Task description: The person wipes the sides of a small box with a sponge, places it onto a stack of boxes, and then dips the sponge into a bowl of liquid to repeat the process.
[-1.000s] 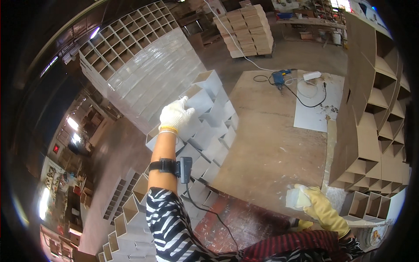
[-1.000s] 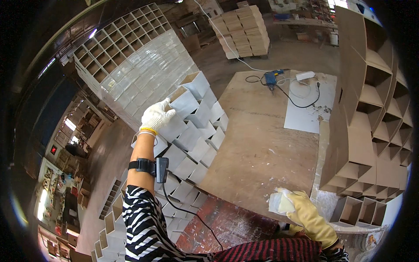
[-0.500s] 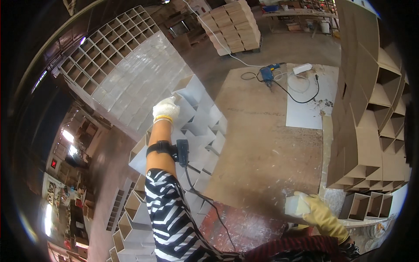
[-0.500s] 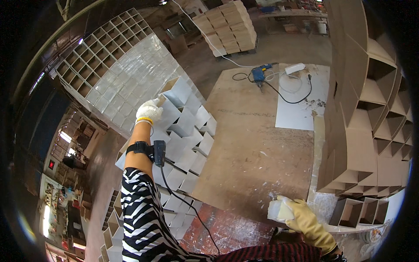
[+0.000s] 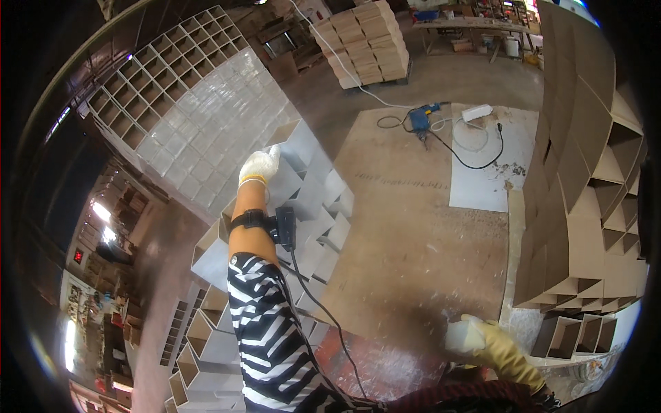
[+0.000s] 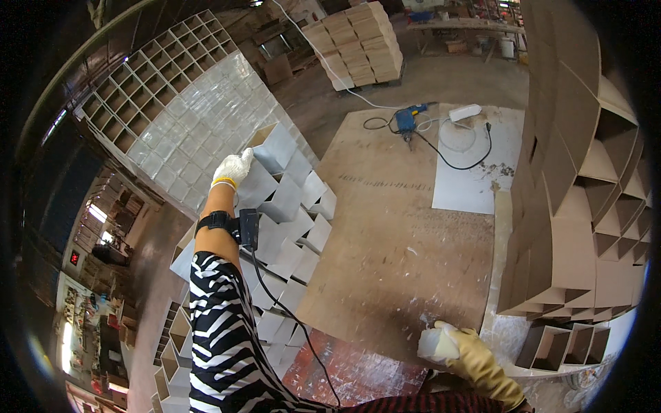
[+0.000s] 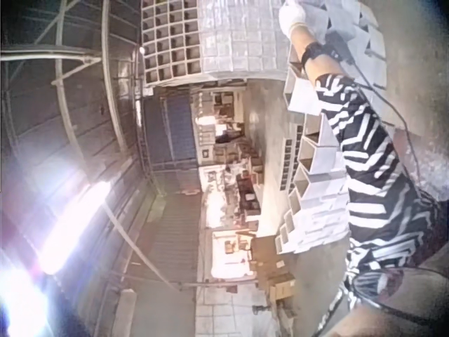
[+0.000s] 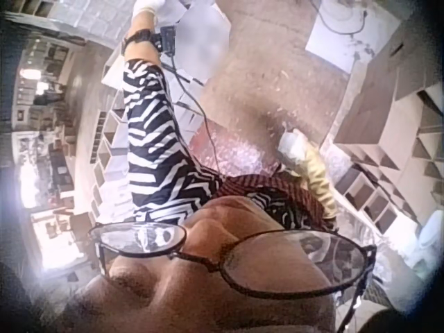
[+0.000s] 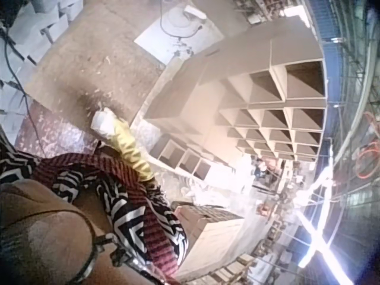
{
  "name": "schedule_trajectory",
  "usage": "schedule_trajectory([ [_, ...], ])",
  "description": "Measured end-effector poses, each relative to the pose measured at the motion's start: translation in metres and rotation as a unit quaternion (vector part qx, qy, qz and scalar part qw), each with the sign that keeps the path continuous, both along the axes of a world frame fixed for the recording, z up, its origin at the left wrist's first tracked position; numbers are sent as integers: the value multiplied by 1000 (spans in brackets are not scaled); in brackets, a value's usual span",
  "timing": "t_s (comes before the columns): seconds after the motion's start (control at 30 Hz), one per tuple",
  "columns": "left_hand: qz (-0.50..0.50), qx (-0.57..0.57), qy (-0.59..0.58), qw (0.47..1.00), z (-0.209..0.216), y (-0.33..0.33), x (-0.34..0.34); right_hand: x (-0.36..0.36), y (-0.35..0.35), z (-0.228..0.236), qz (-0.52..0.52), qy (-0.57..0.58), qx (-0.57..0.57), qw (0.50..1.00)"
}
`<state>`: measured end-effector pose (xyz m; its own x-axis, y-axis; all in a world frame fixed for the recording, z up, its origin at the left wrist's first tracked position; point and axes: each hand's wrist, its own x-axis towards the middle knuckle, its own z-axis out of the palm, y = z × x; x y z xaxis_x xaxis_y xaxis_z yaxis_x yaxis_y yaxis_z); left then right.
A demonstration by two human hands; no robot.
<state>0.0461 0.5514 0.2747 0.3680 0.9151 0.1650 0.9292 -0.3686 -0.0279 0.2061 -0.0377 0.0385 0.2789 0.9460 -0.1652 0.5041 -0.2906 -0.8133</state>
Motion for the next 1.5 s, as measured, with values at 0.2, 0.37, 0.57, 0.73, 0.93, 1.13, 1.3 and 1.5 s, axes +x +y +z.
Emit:
schedule_trajectory([
  [0.2,1,-26,-46,999,1,-7,11,-4,-4,-19,-47,43,14,998],
  [0.37,42,-53,-50,996,-3,11,2,-2,6,-7,-26,66,18,997],
  [0.57,-19,-63,-67,996,3,12,10,1,2,-50,-44,76,52,995],
  [0.73,-11,-56,-94,994,-4,5,22,-2,16,-20,-126,283,-50,949],
  [0.93,-12,-43,-106,993,-3,12,15,-4,19,-30,-17,-38,170,985],
  [1.13,-16,24,-188,982,40,-23,-37,-4,25,-3,-149,280,-19,948],
  [1.3,95,-83,-36,991,65,-67,-61,4,23,-13,-32,77,17,996],
  [1.5,37,-162,-63,984,12,-4,-106,5,21,-16,0,56,13,998],
])
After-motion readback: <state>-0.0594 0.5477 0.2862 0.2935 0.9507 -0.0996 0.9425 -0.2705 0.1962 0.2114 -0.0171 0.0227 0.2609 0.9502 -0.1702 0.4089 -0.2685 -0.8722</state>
